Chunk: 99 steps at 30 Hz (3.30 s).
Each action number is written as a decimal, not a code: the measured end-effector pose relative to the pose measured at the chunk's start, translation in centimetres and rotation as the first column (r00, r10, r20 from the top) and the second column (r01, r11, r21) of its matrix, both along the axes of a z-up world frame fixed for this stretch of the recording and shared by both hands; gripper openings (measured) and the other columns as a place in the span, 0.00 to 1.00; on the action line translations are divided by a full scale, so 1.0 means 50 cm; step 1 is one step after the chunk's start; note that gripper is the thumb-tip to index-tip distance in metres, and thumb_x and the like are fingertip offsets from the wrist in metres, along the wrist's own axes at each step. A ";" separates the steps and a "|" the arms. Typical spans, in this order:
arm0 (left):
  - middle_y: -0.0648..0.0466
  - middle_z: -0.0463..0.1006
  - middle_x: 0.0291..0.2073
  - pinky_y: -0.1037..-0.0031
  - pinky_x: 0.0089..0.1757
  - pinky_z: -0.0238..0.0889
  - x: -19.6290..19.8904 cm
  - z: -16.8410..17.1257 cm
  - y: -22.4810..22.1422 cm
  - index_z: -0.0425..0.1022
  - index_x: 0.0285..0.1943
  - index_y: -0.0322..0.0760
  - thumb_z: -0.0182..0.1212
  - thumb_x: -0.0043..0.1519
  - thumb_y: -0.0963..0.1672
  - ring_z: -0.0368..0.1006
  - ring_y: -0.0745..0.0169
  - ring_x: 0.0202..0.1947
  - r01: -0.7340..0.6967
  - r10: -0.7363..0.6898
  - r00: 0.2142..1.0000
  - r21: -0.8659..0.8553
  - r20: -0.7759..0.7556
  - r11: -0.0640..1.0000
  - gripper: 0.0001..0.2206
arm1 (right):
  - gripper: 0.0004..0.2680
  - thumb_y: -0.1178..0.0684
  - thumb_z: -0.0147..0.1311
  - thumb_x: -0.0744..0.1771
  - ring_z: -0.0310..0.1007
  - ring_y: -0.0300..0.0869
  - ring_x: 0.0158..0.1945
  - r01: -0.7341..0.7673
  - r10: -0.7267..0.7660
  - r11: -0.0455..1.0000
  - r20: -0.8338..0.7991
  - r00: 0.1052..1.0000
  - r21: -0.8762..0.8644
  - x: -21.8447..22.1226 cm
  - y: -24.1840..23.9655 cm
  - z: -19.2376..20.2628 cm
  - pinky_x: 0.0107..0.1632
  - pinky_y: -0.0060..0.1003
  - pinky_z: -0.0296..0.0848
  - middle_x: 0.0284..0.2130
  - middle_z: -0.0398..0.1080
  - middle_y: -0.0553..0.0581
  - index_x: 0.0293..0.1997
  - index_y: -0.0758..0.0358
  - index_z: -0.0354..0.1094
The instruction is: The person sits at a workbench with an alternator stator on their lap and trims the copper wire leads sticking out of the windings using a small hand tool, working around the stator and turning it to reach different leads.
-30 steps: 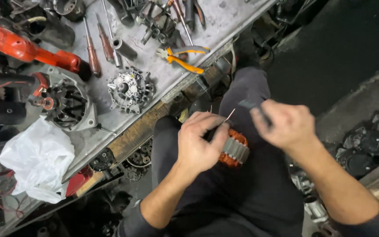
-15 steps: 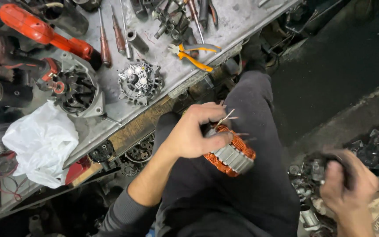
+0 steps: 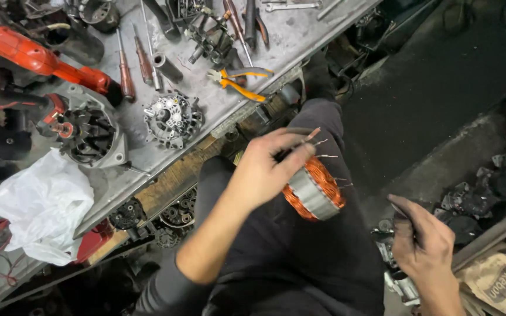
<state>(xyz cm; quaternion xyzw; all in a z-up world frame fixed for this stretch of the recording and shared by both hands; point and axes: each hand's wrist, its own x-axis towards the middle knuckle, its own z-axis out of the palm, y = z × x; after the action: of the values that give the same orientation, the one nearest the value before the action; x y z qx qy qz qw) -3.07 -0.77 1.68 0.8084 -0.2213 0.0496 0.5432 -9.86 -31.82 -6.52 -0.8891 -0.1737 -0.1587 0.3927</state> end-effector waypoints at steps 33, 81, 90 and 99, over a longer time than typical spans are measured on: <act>0.45 0.83 0.50 0.64 0.60 0.71 -0.037 -0.039 -0.032 0.79 0.52 0.30 0.62 0.67 0.41 0.79 0.47 0.58 -0.135 0.141 0.989 -0.107 0.046 0.985 0.09 | 0.06 0.52 0.56 0.68 0.74 0.51 0.28 -0.184 0.319 0.848 0.203 0.926 -0.496 0.186 0.169 0.210 0.31 0.42 0.72 0.27 0.72 0.59 0.39 0.62 0.69; 0.51 0.84 0.47 0.68 0.52 0.70 -0.028 -0.001 -0.105 0.80 0.56 0.38 0.63 0.63 0.41 0.78 0.54 0.50 -0.205 0.199 0.978 -0.098 -0.070 0.974 0.12 | 0.08 0.58 0.55 0.68 0.79 0.56 0.45 -0.298 0.314 0.938 0.073 0.947 -0.174 0.204 0.051 0.190 0.47 0.44 0.78 0.43 0.76 0.64 0.51 0.67 0.70; 0.44 0.82 0.54 0.65 0.59 0.68 -0.028 -0.007 -0.110 0.81 0.49 0.31 0.63 0.63 0.40 0.77 0.47 0.58 -0.194 0.195 0.981 -0.055 0.004 0.979 0.09 | 0.11 0.49 0.57 0.67 0.75 0.52 0.26 0.013 0.109 0.819 0.178 0.978 -0.574 0.194 0.112 0.179 0.31 0.45 0.75 0.22 0.70 0.59 0.27 0.62 0.65; 0.46 0.84 0.47 0.64 0.55 0.71 -0.028 0.013 -0.131 0.81 0.47 0.31 0.61 0.62 0.39 0.79 0.45 0.54 -0.271 0.271 0.961 -0.025 0.053 0.962 0.08 | 0.12 0.46 0.59 0.66 0.72 0.48 0.22 -0.013 0.179 0.812 0.228 0.957 -0.584 0.170 0.113 0.186 0.27 0.41 0.71 0.18 0.67 0.54 0.24 0.56 0.63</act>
<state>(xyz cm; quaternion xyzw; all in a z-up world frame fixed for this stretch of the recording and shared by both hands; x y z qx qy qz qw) -4.47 -7.34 2.32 0.8247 -0.1233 0.1480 0.5318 -1.36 -26.17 2.81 -0.9254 -0.3108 -0.1992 0.0851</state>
